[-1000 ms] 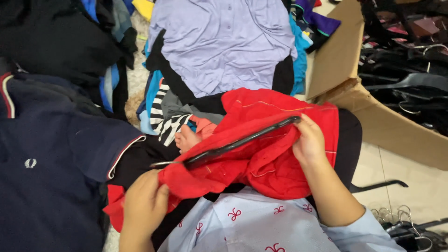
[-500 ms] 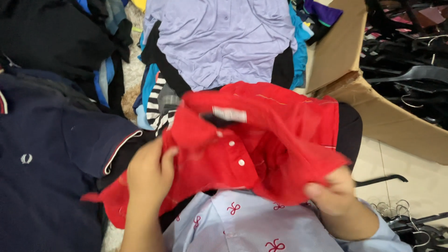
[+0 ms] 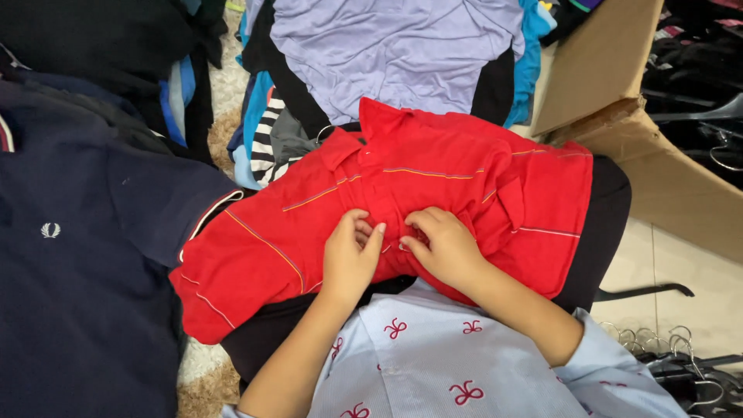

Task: The person buttons a red shirt and a light blue shirt, placing each on a plastic hanger, and then inserts a hanger into a black t-shirt while sitting on the floor surrounded by piles of garments.

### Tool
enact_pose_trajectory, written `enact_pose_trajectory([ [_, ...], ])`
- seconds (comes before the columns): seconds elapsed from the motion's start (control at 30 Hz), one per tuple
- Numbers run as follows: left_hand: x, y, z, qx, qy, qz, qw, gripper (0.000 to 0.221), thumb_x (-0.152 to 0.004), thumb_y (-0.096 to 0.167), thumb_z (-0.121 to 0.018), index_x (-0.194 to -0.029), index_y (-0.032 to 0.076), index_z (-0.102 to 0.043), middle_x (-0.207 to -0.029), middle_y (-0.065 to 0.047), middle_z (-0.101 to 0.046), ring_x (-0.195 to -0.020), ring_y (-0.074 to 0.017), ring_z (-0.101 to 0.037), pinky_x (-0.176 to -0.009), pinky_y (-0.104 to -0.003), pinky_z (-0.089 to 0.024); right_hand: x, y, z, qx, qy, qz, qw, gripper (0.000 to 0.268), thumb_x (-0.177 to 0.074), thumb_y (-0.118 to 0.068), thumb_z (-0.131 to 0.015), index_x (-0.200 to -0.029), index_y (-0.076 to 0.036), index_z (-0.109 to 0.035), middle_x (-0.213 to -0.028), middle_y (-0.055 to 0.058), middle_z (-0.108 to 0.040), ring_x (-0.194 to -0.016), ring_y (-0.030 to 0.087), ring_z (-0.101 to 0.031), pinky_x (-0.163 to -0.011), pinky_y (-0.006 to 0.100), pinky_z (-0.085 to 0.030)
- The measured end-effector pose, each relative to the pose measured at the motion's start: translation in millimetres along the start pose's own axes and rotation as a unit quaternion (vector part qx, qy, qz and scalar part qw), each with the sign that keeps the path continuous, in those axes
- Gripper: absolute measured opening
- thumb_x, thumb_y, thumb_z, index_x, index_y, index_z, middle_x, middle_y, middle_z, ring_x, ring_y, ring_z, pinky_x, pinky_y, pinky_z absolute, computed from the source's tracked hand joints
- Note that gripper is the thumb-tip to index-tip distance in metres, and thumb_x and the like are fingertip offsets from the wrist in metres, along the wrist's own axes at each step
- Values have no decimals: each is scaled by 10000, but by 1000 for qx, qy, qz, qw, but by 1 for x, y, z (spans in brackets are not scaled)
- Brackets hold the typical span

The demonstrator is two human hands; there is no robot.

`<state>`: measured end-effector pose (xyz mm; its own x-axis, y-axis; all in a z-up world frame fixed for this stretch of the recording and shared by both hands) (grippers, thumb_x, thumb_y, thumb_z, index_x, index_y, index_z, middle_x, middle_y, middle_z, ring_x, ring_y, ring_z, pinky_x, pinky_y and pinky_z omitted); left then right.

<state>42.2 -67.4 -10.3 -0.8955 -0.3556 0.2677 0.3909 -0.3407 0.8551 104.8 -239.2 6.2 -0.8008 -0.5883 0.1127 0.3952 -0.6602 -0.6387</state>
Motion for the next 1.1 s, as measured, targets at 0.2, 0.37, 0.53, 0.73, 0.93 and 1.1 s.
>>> enact_pose_trajectory([
  [0.2,0,10,-2,-30,48,-102,993,297,-865,239,-805,-1096,88,-695,-835,-78,-677,-707,-288,-694,-631,-383,-558,-2,15,-1,-1,25,-52,998,212,-860,-205,-741,-1041,-158,-641,-895,68,-675,-878,317,-692,-764,430,-563],
  [0.37,9,36,2,-98,96,-250,958,153,-961,59,-647,-1080,49,-741,-971,-87,-672,-947,-308,-681,-849,-397,-554,6,-37,28,-55,165,117,978,194,-838,-213,-816,-972,-141,-695,-972,71,-641,-902,301,-683,-797,389,-578],
  [0.53,6,35,-12,-108,70,-310,942,250,-919,4,-626,-1114,99,-750,-1020,-101,-648,-950,-344,-657,-850,-427,-557,-11,-11,5,-83,169,49,981,275,-783,-211,-856,-941,-95,-664,-870,90,-656,-755,291,-679,-660,410,-573],
  [0.73,-3,27,-19,-134,92,-300,940,191,-964,145,-699,-1139,107,-765,-1018,-89,-685,-942,-307,-694,-826,-404,-577,-12,1,6,-144,187,3,972,122,-831,-120,-795,-925,-98,-720,-789,72,-688,-665,248,-698,-559,342,-572],
  [0.93,-1,38,-14,-161,108,-298,935,125,-931,222,-741,-1046,189,-778,-958,-27,-662,-863,-260,-687,-754,-375,-584,-14,31,-1,-236,162,-68,956,126,-823,-49,-792,-946,-75,-785,-812,97,-736,-690,221,-723,-587,309,-580],
  [1.1,2,46,-15,-221,119,-267,931,148,-903,284,-768,-1024,200,-758,-945,-6,-650,-860,-237,-691,-722,-360,-587,-12,38,-7,-287,134,-112,942,171,-804,-27,-792,-973,-52,-788,-811,103,-741,-710,171,-721,-620,290,-587],
])
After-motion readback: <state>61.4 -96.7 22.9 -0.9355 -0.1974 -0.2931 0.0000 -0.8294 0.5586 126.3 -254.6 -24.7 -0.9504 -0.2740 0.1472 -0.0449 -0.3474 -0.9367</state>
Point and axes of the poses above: each hand's wrist, its own x-axis away from the middle knuckle, its own z-axis out of the back of the hand, y = z × x, the point moved 8 cm from there along -x, towards the middle knuckle
